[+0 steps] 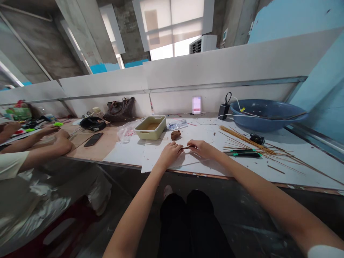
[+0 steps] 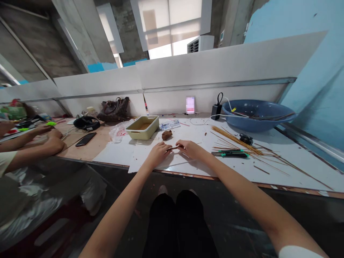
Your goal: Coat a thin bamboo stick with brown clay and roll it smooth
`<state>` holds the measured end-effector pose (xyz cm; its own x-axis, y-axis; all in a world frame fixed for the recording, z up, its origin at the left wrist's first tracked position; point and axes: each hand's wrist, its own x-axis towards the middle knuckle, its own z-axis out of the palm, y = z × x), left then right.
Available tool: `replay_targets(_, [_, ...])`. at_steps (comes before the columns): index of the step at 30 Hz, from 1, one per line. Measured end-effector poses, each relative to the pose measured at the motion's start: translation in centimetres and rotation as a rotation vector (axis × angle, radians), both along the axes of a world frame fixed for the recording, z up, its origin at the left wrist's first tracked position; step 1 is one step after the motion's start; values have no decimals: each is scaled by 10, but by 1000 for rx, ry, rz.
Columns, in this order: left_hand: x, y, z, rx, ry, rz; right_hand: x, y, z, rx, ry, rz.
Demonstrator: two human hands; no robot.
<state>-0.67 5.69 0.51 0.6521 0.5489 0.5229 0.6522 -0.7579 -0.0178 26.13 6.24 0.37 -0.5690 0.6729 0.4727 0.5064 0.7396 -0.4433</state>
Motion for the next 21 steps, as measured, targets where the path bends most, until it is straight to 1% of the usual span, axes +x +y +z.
replay_targets(3, [0, -1, 0, 7, 16, 3, -4, -4, -1, 45, -14, 3])
replay_targets(8, [0, -2, 1, 24, -14, -21, -8, -6, -1, 244, -103, 13])
replay_targets(13, [-1, -3, 2, 29, -37, -32, -8, -5, -4, 263, -101, 9])
replay_targets(18, [-2, -4, 3, 33, -90, -16, -7, -6, -4, 274, -93, 17])
replay_targets(21, [-2, -5, 5, 27, -86, -11, -7, -7, -5, 276, -75, 11])
